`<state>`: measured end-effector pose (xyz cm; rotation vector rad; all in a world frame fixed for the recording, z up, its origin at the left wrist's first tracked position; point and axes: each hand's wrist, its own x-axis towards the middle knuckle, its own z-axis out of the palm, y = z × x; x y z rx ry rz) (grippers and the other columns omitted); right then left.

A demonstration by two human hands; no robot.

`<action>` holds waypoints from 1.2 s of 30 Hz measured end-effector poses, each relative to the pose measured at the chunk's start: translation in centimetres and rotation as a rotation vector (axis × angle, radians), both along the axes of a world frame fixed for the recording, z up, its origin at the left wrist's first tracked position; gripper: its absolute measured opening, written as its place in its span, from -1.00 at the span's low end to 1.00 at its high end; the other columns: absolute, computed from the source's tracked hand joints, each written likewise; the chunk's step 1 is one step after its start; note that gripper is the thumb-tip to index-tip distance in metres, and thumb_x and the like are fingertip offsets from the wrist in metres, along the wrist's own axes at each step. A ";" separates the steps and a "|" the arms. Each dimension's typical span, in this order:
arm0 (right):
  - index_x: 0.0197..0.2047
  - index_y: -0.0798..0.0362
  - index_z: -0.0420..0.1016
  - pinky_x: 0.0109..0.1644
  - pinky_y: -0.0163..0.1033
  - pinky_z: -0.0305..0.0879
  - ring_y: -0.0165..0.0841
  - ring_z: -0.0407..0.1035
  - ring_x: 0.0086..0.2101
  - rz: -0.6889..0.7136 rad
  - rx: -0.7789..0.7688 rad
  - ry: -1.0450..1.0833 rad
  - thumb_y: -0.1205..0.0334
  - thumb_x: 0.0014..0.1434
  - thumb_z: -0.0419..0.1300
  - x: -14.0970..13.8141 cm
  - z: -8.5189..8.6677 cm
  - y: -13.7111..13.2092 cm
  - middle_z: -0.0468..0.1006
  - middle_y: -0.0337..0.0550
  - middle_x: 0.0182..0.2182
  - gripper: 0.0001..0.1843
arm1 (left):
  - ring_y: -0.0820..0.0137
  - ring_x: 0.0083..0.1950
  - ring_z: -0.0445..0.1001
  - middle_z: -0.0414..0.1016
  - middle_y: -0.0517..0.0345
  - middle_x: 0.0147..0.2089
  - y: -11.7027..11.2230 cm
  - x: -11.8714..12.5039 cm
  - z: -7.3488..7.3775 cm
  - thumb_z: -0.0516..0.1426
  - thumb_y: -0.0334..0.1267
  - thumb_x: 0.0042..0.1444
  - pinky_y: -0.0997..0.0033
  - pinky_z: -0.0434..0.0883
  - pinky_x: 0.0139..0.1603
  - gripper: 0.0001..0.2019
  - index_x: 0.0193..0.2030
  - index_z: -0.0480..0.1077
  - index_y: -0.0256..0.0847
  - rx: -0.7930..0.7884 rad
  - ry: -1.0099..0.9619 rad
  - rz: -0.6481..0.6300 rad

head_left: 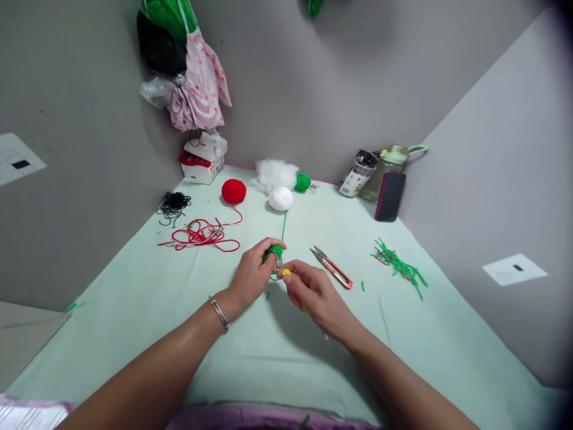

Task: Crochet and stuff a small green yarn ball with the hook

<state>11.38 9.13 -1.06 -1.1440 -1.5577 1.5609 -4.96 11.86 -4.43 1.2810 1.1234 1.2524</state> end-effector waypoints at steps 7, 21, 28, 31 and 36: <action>-0.08 0.18 0.66 -0.56 -0.35 -0.10 -0.55 0.00 -0.67 0.711 -0.505 0.247 -0.09 0.28 0.36 0.7 0.1 0.4 0.25 -0.46 -0.69 -0.55 | 0.36 -0.20 0.58 0.64 0.10 -0.13 1.4 -1.3 -0.1 0.20 -0.20 0.20 0.37 0.48 -0.11 -0.79 -0.04 0.51 -0.14 -0.090 -0.252 0.092; 0.26 -0.02 0.55 -0.14 -0.08 0.31 -0.11 0.57 -0.21 0.195 0.521 -1.020 0.17 0.47 0.06 6.8 4.1 3.6 0.66 0.11 0.00 -0.60 | 0.27 -0.15 0.59 0.68 0.05 -0.14 2.0 -1.0 1.6 0.28 -0.28 0.10 0.26 0.50 -0.07 -0.77 -0.08 0.59 -0.12 -0.091 -0.091 -0.207; -0.07 0.07 0.68 -0.28 -0.25 0.38 -0.31 0.55 -0.38 0.250 0.374 -0.709 0.26 0.36 0.16 6.6 5.1 11.7 0.70 -0.11 -0.38 -0.75 | 0.09 -0.04 0.58 0.68 0.04 -0.10 5.5 0.9 3.5 0.49 -0.37 -0.26 0.08 0.50 0.08 -0.56 -0.14 0.69 -0.02 0.133 0.308 -0.342; -0.10 0.17 0.65 -0.33 -0.28 0.42 -0.37 0.52 -0.44 0.164 0.399 -0.651 0.32 0.36 0.09 5.8 4.7 15.7 0.68 -0.08 -0.41 -0.72 | 0.15 0.12 0.58 0.66 0.02 0.09 10.0 -1.0 5.3 0.37 -0.19 0.17 0.07 0.49 0.20 -0.74 0.01 0.63 -0.06 0.213 0.418 -0.284; -0.18 0.17 0.64 -0.38 -0.33 0.40 -0.40 0.51 -0.47 0.030 0.486 -0.617 0.44 0.28 0.12 3.5 4.5 21.9 0.69 -0.09 -0.43 -0.77 | 0.12 0.14 0.59 0.53 -0.08 0.26 20.2 -6.1 7.2 0.25 -0.14 0.38 -0.05 0.59 0.11 -0.62 0.26 0.45 -0.20 0.198 0.692 -0.137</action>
